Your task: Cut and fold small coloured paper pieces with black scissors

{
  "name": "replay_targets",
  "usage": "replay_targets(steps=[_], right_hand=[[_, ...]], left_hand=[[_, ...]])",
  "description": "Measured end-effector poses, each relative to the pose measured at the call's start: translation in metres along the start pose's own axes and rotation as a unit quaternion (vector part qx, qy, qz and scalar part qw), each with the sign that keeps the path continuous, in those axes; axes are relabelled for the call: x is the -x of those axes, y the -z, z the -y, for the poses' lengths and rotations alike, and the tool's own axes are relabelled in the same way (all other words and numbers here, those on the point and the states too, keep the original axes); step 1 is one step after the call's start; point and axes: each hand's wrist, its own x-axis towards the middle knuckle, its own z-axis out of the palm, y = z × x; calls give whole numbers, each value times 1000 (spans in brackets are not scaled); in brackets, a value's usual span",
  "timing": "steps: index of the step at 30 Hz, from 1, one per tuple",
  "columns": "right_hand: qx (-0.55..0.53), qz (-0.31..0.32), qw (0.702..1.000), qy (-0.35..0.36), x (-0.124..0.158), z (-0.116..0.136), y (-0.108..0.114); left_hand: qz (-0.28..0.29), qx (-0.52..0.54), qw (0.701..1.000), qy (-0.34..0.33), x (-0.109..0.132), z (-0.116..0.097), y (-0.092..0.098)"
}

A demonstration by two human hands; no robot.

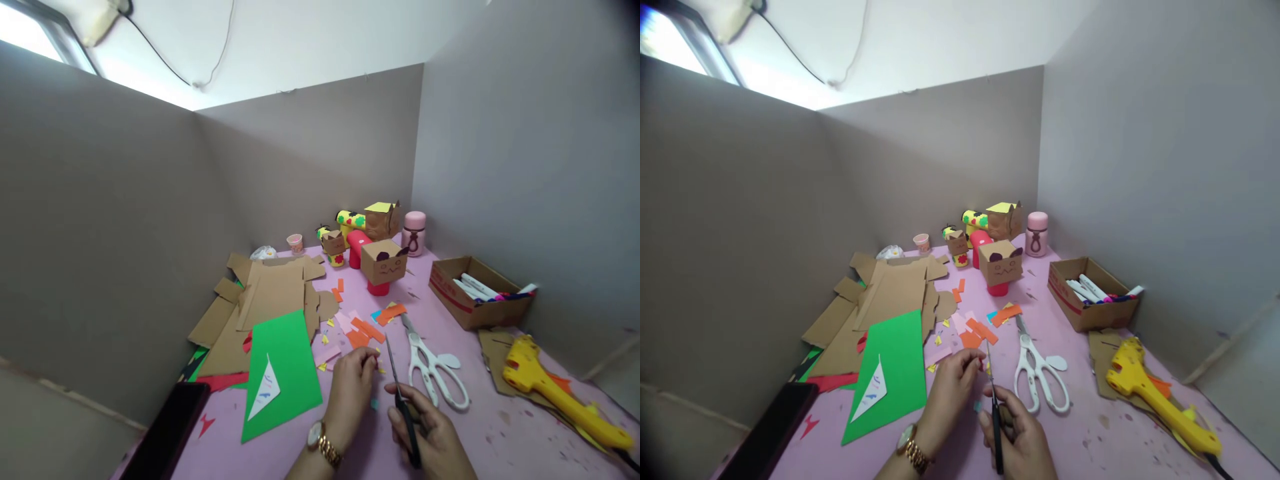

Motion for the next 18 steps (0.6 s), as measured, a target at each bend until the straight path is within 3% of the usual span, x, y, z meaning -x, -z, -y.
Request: replay_targets(steps=[3, 6, 11, 14, 18], right_hand=[[-26, -28, 999, 16, 0, 4, -3], [-30, -67, 997, 28, 4, 7, -7], [-14, -78, 997, 17, 8, 6, -7], [-3, -66, 998, 15, 8, -1, -8], [27, -35, 999, 3, 8, -13, -12]], left_hand=[[-16, -20, 1000, 7, -7, 5, 6], [-41, -48, 998, 23, -5, 19, 30], [-75, -112, 990, 33, 11, 41, 67], [-59, -152, 987, -3, 19, 41, 67], [-35, -202, 978, -47, 20, 38, 53]])
